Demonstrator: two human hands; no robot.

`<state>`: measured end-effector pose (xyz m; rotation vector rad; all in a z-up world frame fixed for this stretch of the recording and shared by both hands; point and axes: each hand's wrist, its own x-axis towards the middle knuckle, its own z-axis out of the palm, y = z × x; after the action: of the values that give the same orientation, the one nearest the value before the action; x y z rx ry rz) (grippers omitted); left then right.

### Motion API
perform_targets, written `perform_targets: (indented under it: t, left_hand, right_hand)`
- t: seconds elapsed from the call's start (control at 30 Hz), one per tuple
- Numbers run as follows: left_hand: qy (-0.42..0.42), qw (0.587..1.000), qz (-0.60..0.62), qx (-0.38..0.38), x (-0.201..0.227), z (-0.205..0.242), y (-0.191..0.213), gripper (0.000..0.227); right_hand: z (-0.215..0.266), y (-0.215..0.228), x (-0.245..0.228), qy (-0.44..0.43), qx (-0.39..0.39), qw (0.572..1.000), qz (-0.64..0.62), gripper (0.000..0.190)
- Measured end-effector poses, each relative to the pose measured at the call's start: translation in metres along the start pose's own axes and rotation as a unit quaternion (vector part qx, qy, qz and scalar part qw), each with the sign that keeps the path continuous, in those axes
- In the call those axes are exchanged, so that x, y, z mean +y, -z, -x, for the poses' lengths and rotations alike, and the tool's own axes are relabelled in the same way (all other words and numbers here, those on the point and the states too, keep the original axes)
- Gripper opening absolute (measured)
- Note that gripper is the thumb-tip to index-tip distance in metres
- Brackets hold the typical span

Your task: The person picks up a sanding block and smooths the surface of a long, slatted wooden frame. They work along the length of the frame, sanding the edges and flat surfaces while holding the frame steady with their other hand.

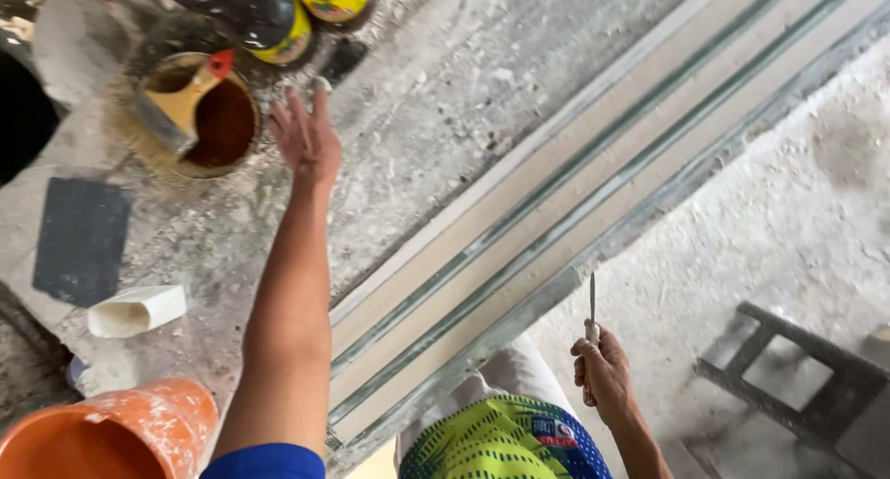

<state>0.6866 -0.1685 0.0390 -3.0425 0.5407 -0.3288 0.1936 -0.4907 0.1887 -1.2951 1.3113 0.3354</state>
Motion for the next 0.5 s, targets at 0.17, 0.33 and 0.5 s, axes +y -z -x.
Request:
perform_targets:
  t: [0.17,0.33,0.5]
  left_hand:
    - [0.02,0.997,0.068,-0.011,0.028,0.072,0.073,0.056]
    - [-0.013,0.979,0.204,0.005,0.03,0.233,0.15,0.058]
    - [0.135,0.978,0.14,-0.076,0.017,0.436,0.196,0.065]
  right_hand:
    - [-0.009,0.02,0.05,0.041,-0.03,0.998,0.026,0.038]
    - [-0.003,-0.006,0.042,0.138,-0.079,0.981,0.112,0.044]
    - [0.056,-0.055,0.028,0.233,-0.164,0.9,0.331,0.057]
